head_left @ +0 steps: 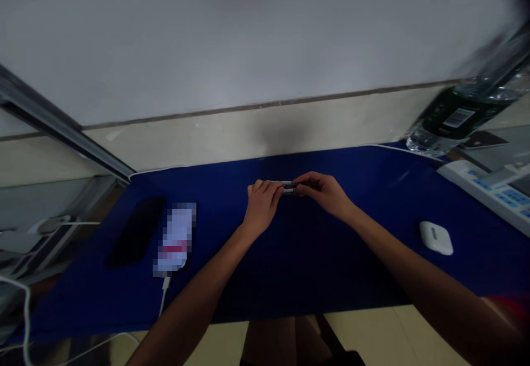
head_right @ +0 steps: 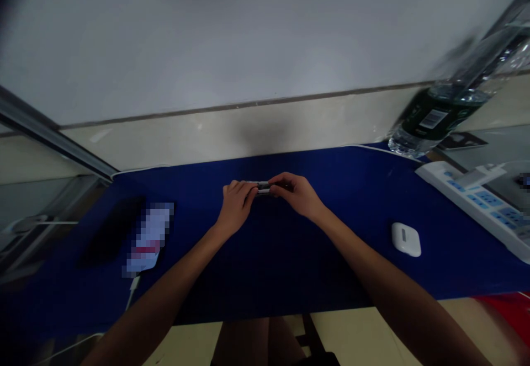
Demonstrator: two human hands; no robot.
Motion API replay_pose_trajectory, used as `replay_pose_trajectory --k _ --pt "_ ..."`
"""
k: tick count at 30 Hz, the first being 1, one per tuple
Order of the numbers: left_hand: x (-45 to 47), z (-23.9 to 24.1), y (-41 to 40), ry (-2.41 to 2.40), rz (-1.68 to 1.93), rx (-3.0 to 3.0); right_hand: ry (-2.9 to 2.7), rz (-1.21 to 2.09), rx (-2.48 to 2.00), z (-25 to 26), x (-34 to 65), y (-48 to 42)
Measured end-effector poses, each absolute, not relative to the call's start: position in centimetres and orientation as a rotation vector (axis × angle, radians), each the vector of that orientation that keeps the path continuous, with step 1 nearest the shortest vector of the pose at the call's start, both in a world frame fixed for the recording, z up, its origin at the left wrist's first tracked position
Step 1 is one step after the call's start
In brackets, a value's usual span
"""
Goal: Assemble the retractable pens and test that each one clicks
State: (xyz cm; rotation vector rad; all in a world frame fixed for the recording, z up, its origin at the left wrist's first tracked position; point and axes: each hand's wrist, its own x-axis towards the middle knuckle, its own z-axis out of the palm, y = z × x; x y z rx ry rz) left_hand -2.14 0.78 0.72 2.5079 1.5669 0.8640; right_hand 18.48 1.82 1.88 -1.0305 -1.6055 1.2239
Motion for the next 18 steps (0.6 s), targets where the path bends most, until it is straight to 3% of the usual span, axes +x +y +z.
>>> replay_pose_trajectory --k 18 --pt "-1.83 1.31 0.21 1.559 0.72 2.597 -1.623 1.207 -1.086 1.71 18.01 1.45"
